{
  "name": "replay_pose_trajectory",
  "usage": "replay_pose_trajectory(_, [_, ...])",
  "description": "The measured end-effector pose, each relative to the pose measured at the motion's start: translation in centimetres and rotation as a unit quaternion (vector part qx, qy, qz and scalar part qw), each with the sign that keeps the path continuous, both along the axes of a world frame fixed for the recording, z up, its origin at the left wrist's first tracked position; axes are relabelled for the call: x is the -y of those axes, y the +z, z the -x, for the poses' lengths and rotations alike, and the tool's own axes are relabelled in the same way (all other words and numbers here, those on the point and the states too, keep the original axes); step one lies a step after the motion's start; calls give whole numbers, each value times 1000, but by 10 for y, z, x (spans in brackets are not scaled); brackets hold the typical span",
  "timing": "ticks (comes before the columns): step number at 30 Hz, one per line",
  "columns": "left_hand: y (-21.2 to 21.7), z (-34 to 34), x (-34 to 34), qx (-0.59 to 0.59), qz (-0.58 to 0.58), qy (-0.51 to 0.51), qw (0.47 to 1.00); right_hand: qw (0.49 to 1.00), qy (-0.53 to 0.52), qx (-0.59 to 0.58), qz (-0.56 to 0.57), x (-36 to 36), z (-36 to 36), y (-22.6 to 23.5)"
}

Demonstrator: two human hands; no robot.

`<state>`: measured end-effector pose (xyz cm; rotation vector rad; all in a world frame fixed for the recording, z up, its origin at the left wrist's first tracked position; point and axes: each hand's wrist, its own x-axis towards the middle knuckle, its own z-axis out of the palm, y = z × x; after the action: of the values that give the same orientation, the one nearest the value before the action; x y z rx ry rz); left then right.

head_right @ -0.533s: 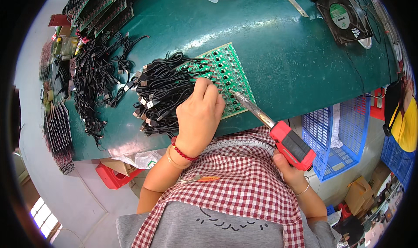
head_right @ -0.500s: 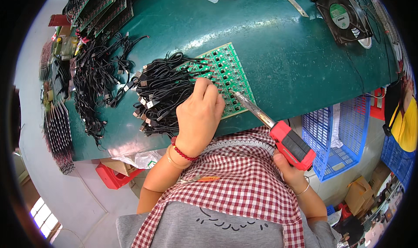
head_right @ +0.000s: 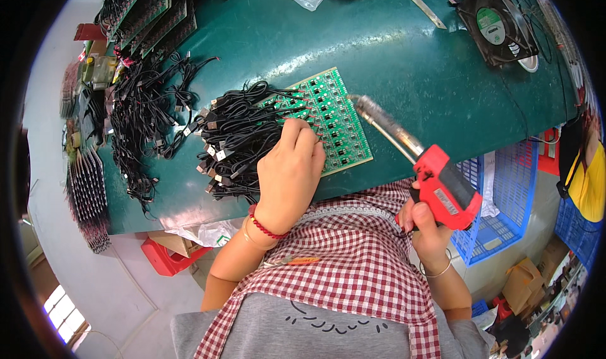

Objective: The person solders USB cables onto a circuit board, positioning the wire ends of the cables onto the board and attaching them using a soldering tool.

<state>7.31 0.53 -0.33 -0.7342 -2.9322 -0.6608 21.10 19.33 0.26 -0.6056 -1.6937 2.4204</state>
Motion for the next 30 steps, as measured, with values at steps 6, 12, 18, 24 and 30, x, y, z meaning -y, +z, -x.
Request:
replay_pose_trajectory(6, [31,-11,20,325,-336,17,884,998,-50,-39,-14,-7,16,5])
replay_pose_trajectory(12, [40,-8,27,482,-459,63,744,998,-53,-35,5,-6,25,5])
replay_pose_trajectory(18, [45,6,31,-9,146,-197,969,998,-40,-50,-13,-3,26,8])
replay_pose_trajectory(24, [27,1,54,18,238,-230,944,998,-48,-43,-13,-3,23,5])
replay_pose_trajectory(30, [60,32,60,-31,59,-228,971,997,-43,-61,-28,-3,23,6])
